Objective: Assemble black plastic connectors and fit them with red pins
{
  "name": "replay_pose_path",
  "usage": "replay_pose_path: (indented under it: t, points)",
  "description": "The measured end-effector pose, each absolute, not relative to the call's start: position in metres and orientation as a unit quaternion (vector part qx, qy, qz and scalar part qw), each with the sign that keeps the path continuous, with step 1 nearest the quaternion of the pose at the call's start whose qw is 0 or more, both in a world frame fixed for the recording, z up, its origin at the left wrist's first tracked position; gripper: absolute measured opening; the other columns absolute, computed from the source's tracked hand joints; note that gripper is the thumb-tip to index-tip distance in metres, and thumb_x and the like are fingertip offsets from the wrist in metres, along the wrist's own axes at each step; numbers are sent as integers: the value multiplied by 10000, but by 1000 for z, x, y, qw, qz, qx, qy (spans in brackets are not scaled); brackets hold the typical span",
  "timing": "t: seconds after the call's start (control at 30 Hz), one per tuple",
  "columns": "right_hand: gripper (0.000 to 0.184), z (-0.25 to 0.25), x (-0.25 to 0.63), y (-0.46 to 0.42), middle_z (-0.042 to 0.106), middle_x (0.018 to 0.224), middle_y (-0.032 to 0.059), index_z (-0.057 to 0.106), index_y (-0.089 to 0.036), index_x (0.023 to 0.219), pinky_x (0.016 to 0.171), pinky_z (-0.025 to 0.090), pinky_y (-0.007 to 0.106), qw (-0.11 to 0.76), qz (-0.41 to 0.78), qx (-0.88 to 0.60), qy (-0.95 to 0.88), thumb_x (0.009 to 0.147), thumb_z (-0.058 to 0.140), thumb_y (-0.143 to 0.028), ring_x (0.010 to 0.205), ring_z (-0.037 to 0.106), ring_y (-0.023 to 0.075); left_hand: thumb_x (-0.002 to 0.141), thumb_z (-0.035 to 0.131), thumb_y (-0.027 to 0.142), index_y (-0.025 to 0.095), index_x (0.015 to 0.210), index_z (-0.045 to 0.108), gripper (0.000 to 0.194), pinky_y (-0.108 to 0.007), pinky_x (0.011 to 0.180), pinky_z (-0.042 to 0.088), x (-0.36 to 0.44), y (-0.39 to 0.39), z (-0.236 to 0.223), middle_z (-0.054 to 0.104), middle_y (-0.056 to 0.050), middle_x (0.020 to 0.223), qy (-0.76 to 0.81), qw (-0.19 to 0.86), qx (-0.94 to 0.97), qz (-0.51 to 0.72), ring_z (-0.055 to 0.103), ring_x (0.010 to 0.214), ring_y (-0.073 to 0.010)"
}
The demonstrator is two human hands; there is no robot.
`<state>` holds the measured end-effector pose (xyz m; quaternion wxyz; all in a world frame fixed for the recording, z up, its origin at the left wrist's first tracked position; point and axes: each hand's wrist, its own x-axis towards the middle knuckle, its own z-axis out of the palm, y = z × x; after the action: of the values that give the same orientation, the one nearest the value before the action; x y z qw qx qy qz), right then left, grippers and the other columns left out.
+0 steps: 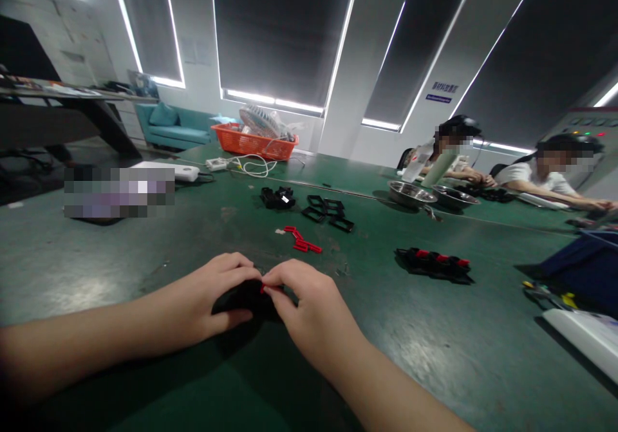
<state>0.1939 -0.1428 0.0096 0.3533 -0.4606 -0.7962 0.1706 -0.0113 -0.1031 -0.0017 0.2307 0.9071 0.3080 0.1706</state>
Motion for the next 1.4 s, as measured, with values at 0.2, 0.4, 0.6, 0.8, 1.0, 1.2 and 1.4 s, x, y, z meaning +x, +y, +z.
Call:
replay_pose_path:
  t: [0.2,0.4,0.6,0.8,1.0,1.2,1.4]
  points:
    - [190,12,194,-143,722,894,4,670,-212,849,796,507,268,351,172,-464,-795,815,620,-32,853,668,148,834,646,154,211,1116,591,293,-432,964,442,-11,-102,-1,552,-68,1127,307,231,907,171,511,1087,-263]
    - [189,14,193,-143,726,892,4,669,-226,846,795,519,288,348,174,-467,-794,819,614,-47,851,675,160,833,646,161,229,1118,589,298,-432,961,442,-13,-102,-2,554,-65,1128,303,232,907,178,512,1090,-268]
    - [183,13,193,-143,727,888,7,669,-220,838,788,517,278,348,174,-469,-793,818,616,-46,845,676,160,834,642,146,214,1101,595,278,-426,956,444,-12,-103,-1,556,-68,1115,305,231,907,174,517,1076,-262]
    - [175,13,193,-143,724,886,2,669,-219,843,786,512,274,350,178,-465,-794,823,616,-54,843,674,155,834,650,153,213,1112,589,291,-431,964,439,-11,-102,-3,551,-70,1124,303,229,909,174,511,1083,-264]
    - [182,14,193,-144,727,892,6,672,-225,846,787,520,288,351,183,-466,-791,822,611,-55,845,675,160,836,644,156,218,1112,589,288,-433,967,438,-12,-103,-2,553,-70,1129,306,229,908,172,511,1089,-266]
    - [183,13,193,-143,728,892,6,673,-223,839,793,520,287,350,183,-467,-791,818,616,-51,846,675,159,838,640,154,213,1117,591,290,-429,965,440,-12,-103,-1,554,-72,1131,307,227,908,172,511,1090,-265]
    - [187,13,193,-143,729,888,4,676,-222,838,787,521,288,348,184,-469,-791,815,616,-46,843,675,160,831,645,157,223,1108,589,290,-429,958,443,-12,-102,-3,559,-70,1126,301,228,909,178,515,1086,-269]
